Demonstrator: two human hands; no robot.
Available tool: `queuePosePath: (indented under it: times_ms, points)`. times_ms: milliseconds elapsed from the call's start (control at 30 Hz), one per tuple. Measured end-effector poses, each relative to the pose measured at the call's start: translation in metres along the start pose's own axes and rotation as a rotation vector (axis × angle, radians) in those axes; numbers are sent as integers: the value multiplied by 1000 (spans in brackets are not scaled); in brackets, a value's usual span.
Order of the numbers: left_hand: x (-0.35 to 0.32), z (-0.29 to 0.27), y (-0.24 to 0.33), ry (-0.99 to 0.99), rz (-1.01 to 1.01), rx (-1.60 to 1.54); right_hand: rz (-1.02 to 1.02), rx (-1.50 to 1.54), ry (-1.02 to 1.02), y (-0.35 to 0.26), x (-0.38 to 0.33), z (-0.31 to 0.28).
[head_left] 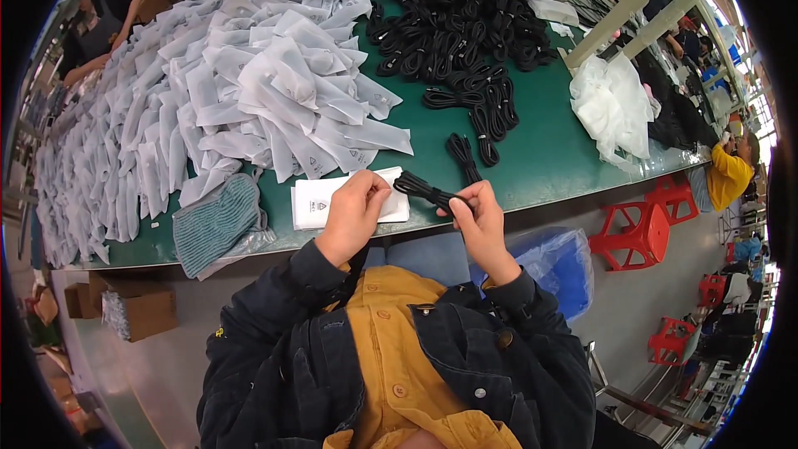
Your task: The person packages black cables by hand, picking up a cable and a white bag, sliding the cable into the bag, and setting the packaged item onto a pile. This process is repeated multiple times, with the person occasionally rearranging the piles on the table.
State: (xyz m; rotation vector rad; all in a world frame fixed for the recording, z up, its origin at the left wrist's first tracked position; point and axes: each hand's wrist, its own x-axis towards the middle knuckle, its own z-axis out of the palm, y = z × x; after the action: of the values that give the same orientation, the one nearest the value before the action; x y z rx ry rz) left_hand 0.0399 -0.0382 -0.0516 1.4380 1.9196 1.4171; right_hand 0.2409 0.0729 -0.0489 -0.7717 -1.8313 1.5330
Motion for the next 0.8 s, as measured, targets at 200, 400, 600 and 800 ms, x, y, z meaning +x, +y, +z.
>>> queuePosePath:
  times_ms: [200,400,600,800]
  points:
    - [-2,-2,-2,-25,295,309,105,129,51,6,-3,3]
    - [-3,-5,-1,-24,57,30,-14,-30,8,12,-9,5]
    - [-4,-7,5,24,41,7,-591,-591,-10,7,-5,0]
    - [-6,-6,-1,-13,69,81,-388,-441,102,7,-11,1]
